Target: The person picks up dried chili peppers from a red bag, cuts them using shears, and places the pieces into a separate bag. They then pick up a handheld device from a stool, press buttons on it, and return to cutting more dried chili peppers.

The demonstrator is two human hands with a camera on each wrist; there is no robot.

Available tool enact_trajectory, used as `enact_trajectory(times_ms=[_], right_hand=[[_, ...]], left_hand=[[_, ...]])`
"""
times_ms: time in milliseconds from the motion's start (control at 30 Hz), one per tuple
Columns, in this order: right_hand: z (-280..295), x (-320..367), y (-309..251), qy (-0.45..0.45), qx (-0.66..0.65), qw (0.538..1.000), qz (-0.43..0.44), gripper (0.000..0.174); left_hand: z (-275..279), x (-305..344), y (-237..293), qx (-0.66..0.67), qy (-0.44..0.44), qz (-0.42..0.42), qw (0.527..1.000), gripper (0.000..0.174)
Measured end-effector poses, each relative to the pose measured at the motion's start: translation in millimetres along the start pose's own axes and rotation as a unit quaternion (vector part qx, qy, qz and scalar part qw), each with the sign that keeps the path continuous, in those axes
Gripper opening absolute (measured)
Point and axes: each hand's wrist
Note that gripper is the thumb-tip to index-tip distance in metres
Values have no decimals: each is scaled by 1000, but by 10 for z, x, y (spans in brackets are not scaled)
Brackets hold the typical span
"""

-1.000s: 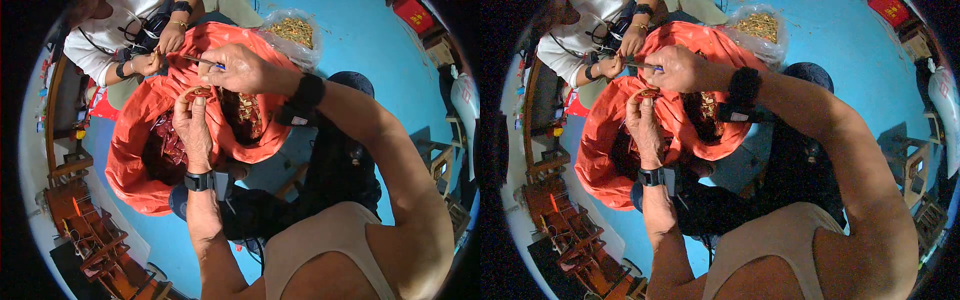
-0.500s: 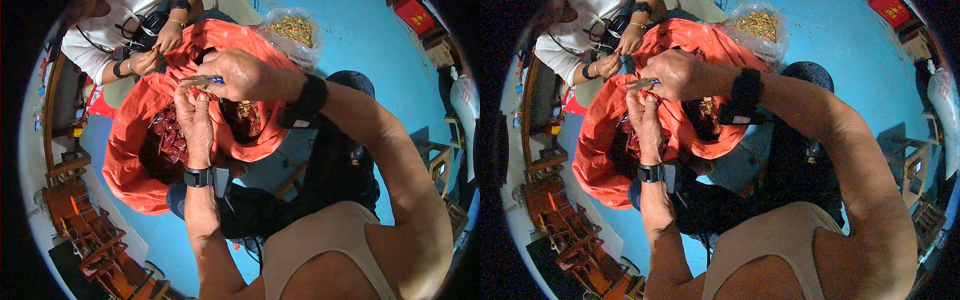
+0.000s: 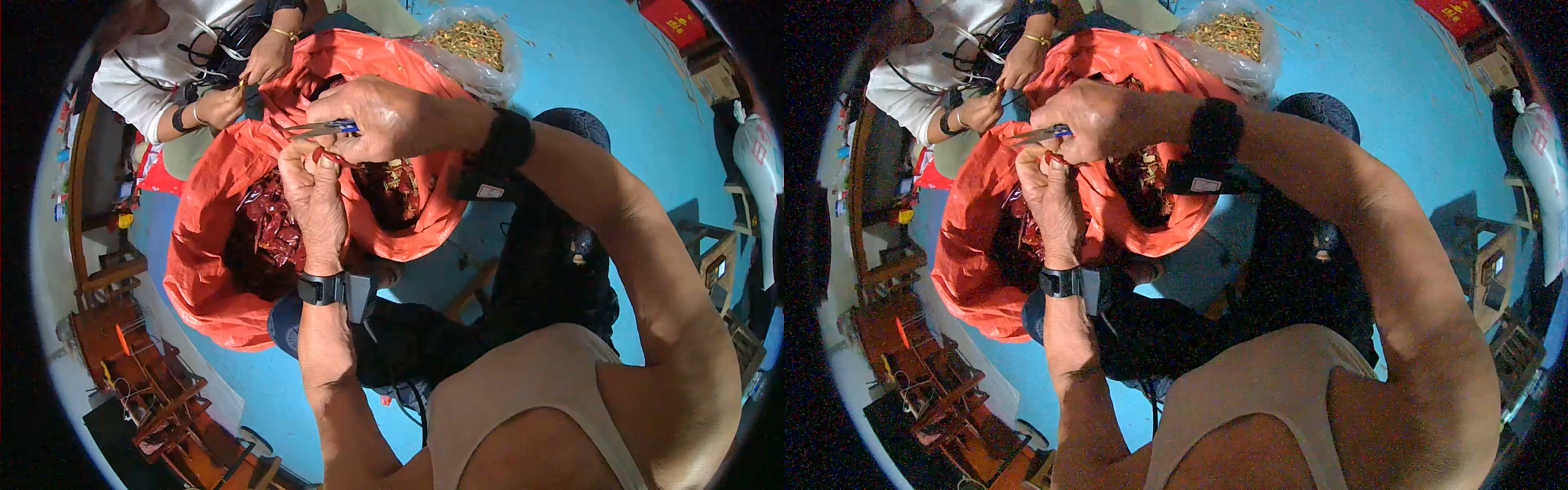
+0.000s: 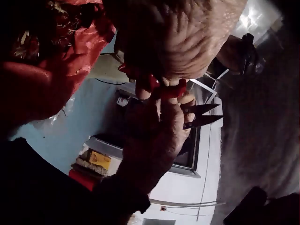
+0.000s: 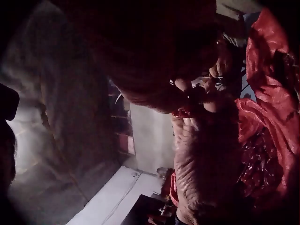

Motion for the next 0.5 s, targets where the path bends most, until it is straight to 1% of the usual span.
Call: enact_trajectory(times_ms=[67, 133, 167, 233, 267, 333, 367, 400, 433, 467, 500], right_hand=[[4, -12, 11, -1, -15, 1000, 4, 12], [11, -5, 2, 15, -75, 997, 20, 7], [18, 5, 0, 14, -75, 997, 19, 7], [59, 24, -63, -29, -168, 984, -56, 7], [57, 43, -85, -31, -170, 983, -59, 7], [67, 48, -109, 11, -58, 998, -9, 10], [75, 56, -82, 17, 57, 998, 19, 13], [50, 47, -41, 16, 58, 998, 21, 13], [18, 40, -4, 19, 67, 996, 51, 11], [-3, 49, 32, 21, 76, 994, 79, 9], [-4, 62, 36, 20, 75, 994, 77, 9]], left_hand=[[3, -13, 14, 85, -4, 15, 996, 22], [11, -20, 42, 81, -8, 11, 997, 21], [14, -17, 58, 77, -11, 8, 997, 20], [-25, -29, 96, 54, -1, 5, 999, 19], [-34, -23, 102, 29, 8, 1, 1000, 18], [-13, -16, 98, 27, 5, 3, 1000, 18], [5, -12, 106, 23, -1, 4, 1000, 17], [20, -12, 113, 20, -9, 7, 1000, 17], [29, -8, 124, 20, -8, 6, 1000, 17], [36, 1, 139, -12, -9, 13, 1000, 18], [40, 16, 149, -45, -9, 20, 999, 19]])
Point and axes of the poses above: each hand's wrist, its own x-axis away from the middle knuckle, its own z-axis out of the back of the hand, y = z × x, and after that the axes turned 9 degrees about x, right-handed
